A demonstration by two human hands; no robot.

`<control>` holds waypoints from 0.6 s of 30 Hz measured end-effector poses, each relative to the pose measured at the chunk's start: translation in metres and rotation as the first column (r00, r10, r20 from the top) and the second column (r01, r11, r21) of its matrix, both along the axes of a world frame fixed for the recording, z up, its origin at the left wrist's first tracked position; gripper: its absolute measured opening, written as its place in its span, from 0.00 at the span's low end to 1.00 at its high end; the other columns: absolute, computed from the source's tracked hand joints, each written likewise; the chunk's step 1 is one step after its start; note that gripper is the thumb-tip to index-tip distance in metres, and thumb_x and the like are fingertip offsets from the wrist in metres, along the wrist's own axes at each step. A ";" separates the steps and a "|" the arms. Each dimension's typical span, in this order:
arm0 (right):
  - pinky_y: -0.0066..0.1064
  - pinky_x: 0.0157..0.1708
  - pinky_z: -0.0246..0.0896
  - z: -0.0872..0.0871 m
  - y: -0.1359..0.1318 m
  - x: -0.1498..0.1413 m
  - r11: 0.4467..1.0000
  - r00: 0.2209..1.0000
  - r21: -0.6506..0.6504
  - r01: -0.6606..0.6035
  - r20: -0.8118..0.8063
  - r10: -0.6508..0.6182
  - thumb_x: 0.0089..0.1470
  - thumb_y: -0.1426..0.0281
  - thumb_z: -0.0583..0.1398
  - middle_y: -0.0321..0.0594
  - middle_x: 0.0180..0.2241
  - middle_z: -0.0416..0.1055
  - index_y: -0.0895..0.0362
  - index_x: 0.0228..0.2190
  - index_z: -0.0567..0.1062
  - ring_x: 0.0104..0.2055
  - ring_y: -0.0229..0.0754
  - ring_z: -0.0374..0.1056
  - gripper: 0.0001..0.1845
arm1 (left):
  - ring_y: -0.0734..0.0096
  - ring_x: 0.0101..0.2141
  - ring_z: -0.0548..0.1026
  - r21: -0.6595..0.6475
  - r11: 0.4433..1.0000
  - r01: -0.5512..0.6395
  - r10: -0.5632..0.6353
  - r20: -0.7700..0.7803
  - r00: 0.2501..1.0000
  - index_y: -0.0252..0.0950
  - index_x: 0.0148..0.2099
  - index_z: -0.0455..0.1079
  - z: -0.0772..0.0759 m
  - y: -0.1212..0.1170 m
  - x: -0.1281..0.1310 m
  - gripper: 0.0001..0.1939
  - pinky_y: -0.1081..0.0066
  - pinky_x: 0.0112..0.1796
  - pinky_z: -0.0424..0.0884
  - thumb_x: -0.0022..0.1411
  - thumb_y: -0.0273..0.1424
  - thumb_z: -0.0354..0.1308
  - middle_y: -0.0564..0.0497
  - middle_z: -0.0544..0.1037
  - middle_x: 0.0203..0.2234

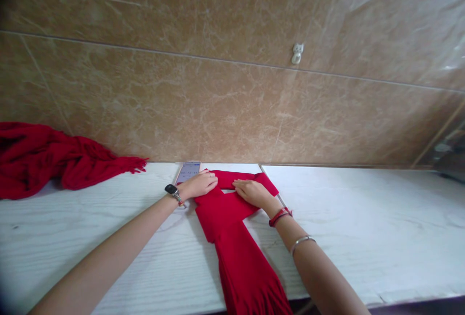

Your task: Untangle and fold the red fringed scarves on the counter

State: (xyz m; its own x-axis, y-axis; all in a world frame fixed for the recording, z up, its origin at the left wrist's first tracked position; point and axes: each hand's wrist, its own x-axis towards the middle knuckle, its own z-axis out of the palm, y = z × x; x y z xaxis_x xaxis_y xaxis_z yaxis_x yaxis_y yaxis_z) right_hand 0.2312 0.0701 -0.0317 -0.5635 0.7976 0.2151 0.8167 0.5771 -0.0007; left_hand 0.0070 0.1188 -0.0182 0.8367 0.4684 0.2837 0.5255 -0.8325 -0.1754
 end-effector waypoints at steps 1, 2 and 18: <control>0.33 0.53 0.53 0.001 0.000 0.003 0.998 0.999 0.028 0.047 0.007 -0.048 0.60 0.68 0.42 0.46 0.50 0.67 0.62 0.48 0.69 0.53 0.41 0.60 0.23 | 0.69 0.36 0.70 0.008 1.000 -0.002 0.002 -0.009 1.000 0.34 0.32 0.67 0.001 -0.001 0.000 0.14 0.67 0.45 0.59 0.64 0.27 0.41 0.48 0.74 0.31; 0.34 0.53 0.54 0.002 0.000 0.005 0.993 0.995 0.064 0.100 0.007 -0.101 0.60 0.68 0.42 0.46 0.48 0.68 0.61 0.46 0.70 0.52 0.41 0.62 0.22 | 0.69 0.37 0.70 0.014 1.000 -0.004 0.004 -0.021 1.000 0.33 0.32 0.67 0.001 -0.002 0.000 0.14 0.67 0.45 0.60 0.64 0.27 0.41 0.48 0.74 0.32; 0.46 0.55 0.48 -0.013 0.018 0.038 0.850 0.847 -0.019 0.527 -0.069 -0.527 0.59 0.60 0.43 0.47 0.60 0.48 0.61 0.58 0.51 0.62 0.48 0.41 0.29 | 0.47 0.60 0.40 -0.299 0.925 -0.234 0.190 -0.169 0.967 0.46 0.61 0.51 0.002 -0.014 0.004 0.28 0.43 0.53 0.38 0.62 0.49 0.38 0.45 0.46 0.62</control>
State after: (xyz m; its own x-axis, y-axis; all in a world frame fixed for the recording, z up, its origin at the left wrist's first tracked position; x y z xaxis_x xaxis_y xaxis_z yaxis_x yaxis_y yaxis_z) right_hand 0.2687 0.0880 -0.0444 -0.0424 0.9704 0.2379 0.9958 0.0602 -0.0682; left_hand 0.0113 0.1052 -0.0163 0.7281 0.6853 -0.0150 0.6853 -0.7283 -0.0051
